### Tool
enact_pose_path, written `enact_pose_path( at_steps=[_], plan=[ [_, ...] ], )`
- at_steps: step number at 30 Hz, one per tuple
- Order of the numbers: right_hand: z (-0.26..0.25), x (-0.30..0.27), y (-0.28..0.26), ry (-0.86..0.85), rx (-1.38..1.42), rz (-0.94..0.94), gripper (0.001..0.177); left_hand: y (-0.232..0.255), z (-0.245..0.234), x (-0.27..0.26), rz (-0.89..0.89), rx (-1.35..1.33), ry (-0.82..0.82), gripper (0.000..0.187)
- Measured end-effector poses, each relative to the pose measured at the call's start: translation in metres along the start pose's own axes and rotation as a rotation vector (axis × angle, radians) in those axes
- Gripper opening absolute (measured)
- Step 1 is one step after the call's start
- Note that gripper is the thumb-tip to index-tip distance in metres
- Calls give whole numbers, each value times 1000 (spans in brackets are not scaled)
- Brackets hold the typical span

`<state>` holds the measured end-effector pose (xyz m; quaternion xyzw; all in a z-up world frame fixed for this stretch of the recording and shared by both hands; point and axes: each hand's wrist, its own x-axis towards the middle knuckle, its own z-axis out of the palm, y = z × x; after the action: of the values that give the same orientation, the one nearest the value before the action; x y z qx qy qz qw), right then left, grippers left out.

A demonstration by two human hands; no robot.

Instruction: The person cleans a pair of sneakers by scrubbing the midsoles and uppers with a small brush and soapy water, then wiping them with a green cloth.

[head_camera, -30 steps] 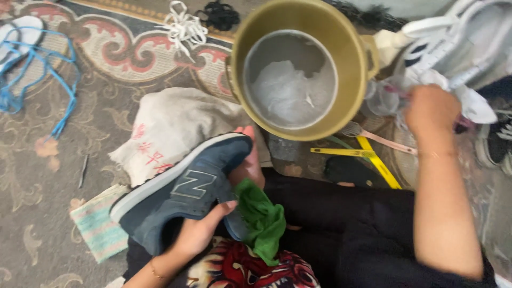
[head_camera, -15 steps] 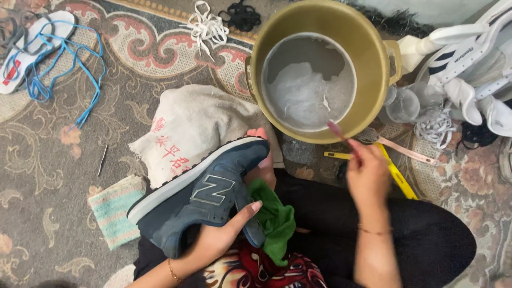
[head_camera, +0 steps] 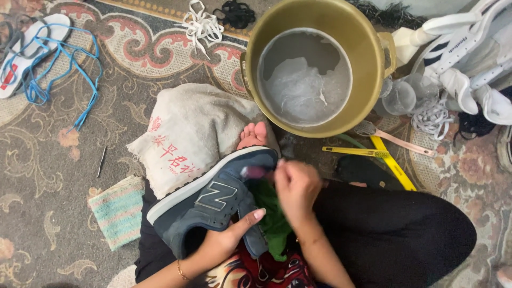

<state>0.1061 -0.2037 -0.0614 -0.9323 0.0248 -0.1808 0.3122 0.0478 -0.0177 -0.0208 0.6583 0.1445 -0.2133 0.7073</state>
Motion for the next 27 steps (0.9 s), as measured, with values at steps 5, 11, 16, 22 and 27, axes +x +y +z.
enact_pose_path(
  at_steps=[5,11,16,22,27],
  plan=[
    [4,3,11,141,-66,67,46,-4,1,0,4,-10,37,32],
    [11,-2,28,98,-132,-39,44,-3,0,3,1,-37,46,35],
    [5,1,-20,82,19,-152,44,-8,2,6,35,9,49,24],
    [7,4,46,161,-48,24,42,-5,-4,5,-15,-41,88,34],
    [14,-2,17,94,-53,-110,44,2,1,-1,73,82,-6,22]
  ],
)
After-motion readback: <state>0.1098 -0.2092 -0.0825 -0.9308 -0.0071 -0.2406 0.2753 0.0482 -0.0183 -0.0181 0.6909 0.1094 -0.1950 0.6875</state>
